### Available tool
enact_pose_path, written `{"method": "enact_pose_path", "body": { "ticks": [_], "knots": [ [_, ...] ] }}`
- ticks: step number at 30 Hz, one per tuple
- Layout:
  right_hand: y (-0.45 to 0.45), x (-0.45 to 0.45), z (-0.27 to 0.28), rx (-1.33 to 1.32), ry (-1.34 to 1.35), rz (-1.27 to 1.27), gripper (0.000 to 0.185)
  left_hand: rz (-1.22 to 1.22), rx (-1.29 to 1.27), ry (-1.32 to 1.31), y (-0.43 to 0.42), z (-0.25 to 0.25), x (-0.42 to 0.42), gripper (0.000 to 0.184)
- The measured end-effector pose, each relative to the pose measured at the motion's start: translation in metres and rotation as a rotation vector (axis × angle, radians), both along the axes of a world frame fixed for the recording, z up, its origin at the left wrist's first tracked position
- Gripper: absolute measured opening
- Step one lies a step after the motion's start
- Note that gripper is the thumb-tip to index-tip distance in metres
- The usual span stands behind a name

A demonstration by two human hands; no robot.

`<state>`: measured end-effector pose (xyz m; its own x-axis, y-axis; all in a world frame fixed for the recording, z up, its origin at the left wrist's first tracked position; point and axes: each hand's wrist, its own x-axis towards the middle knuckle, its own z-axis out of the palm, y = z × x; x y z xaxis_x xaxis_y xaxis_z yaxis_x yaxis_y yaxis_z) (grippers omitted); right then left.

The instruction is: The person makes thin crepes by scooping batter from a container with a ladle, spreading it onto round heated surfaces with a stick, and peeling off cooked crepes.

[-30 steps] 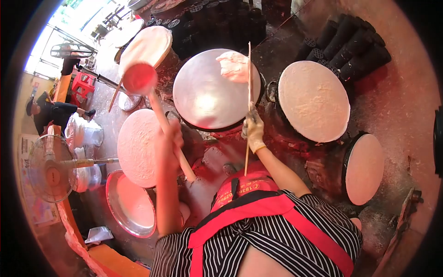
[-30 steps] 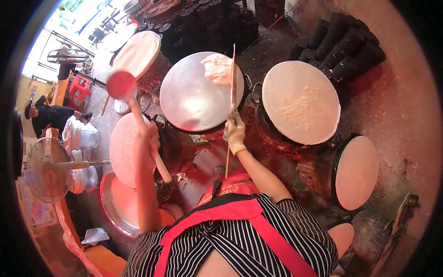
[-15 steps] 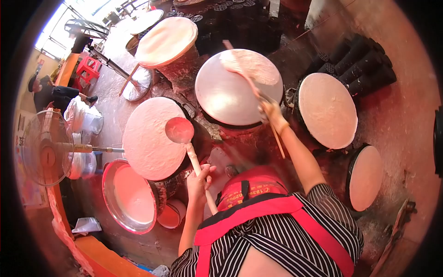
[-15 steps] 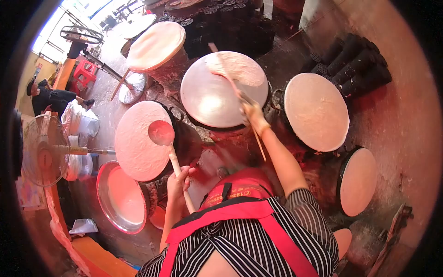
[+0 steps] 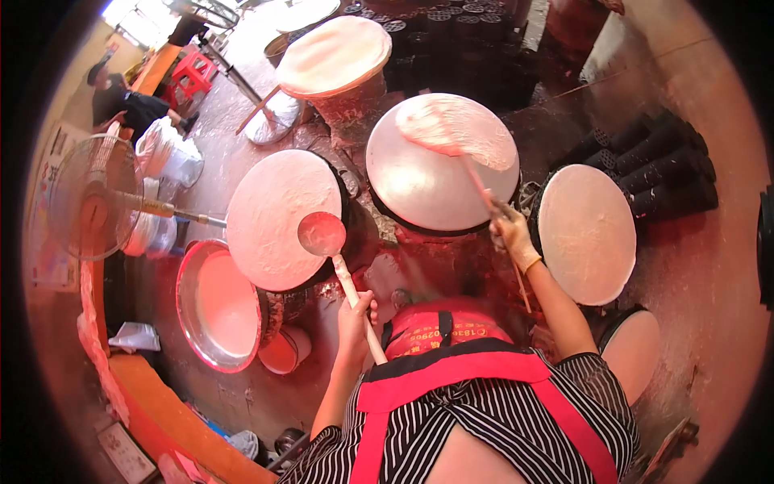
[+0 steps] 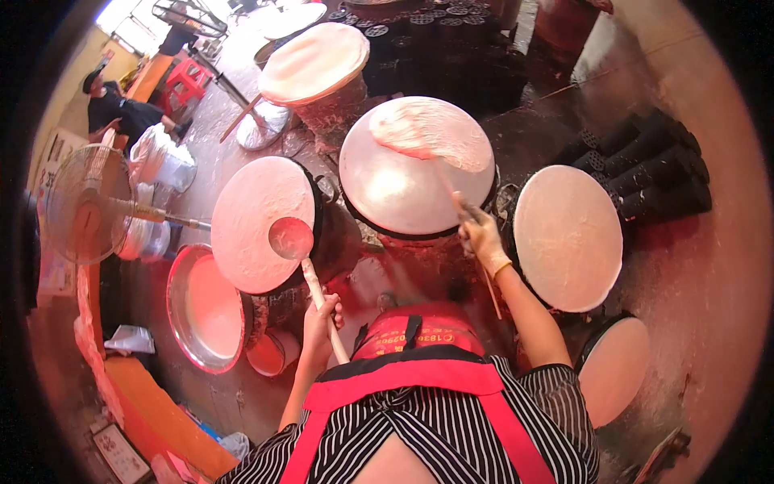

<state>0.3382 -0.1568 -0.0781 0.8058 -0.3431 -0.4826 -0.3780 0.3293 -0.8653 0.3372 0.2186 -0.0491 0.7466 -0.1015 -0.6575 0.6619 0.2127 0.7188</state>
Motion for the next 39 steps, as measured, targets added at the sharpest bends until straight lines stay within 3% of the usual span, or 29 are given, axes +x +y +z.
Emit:
{"method": "enact_pose_path", "body": {
  "ticks": [2, 4, 7, 12, 14, 16, 18, 22, 24, 25, 28, 32, 34, 35, 36, 38, 39],
  "knots": [
    [-0.023, 0.015, -0.016, -0.028, -0.014, -0.212, 0.033, 0.01, 0.012, 0.004, -0.011, 0.003, -0.008, 0.009],
    [-0.039, 0.044, -0.017, -0.142, -0.028, -0.168, 0.034, 0.047, -0.006, 0.013, -0.029, 0.0, -0.017, 0.01],
    [-0.042, 0.074, -0.031, -0.017, -0.085, 0.058, 0.035, 0.098, 0.013, 0.038, -0.056, -0.001, -0.034, 0.011],
    [-0.056, 0.043, 0.012, -0.124, -0.052, 0.462, 0.037, 0.191, 0.028, 0.025, -0.075, -0.004, -0.06, 0.01],
    [-0.089, 0.024, 0.048, 0.016, 0.095, 0.537, 0.037, 0.229, 0.071, 0.004, -0.08, -0.004, -0.07, 0.008],
    [-0.117, 0.034, 0.026, -0.159, 0.054, 0.458, 0.038, 0.251, 0.097, -0.06, -0.082, -0.004, -0.078, 0.008],
    [-0.131, 0.058, -0.002, -0.123, -0.077, 0.238, 0.037, 0.292, 0.089, -0.041, -0.093, 0.011, -0.081, 0.008],
    [-0.108, 0.117, -0.053, -0.037, -0.187, 0.391, 0.034, 0.294, 0.1, -0.016, -0.098, 0.025, -0.086, 0.006],
    [-0.084, 0.099, -0.014, -0.178, -0.162, 0.523, 0.034, 0.293, 0.142, -0.011, -0.104, 0.029, -0.092, 0.006],
    [-0.095, 0.101, -0.069, -0.362, -0.495, 0.54, 0.034, 0.336, 0.147, 0.037, -0.109, 0.031, -0.096, 0.006],
    [-0.136, 0.08, 0.027, -0.191, 0.121, 0.75, 0.035, 0.346, 0.169, 0.136, -0.117, 0.05, -0.108, 0.008],
    [-0.127, 0.11, 0.003, -0.228, -0.028, 0.469, 0.035, 0.34, 0.176, 0.167, -0.102, 0.043, -0.126, 0.009],
    [-0.113, 0.107, -0.012, 0.024, -0.12, 0.535, 0.037, 0.349, 0.166, 0.157, -0.103, 0.049, -0.122, 0.008],
    [-0.111, 0.089, -0.035, -0.04, -0.098, 0.692, 0.039, 0.328, 0.175, 0.153, -0.099, 0.047, -0.119, 0.008],
    [-0.103, 0.064, -0.024, -0.076, -0.061, 0.706, 0.038, 0.299, 0.195, 0.132, -0.09, 0.041, -0.114, 0.008],
    [-0.106, 0.013, -0.082, -0.173, -0.443, 0.614, 0.037, 0.25, 0.214, 0.112, -0.078, 0.034, -0.108, 0.009],
    [-0.112, -0.02, 0.01, 0.08, 0.033, 0.653, 0.037, 0.208, 0.211, 0.127, -0.073, 0.031, -0.101, 0.009]
  ]
}}
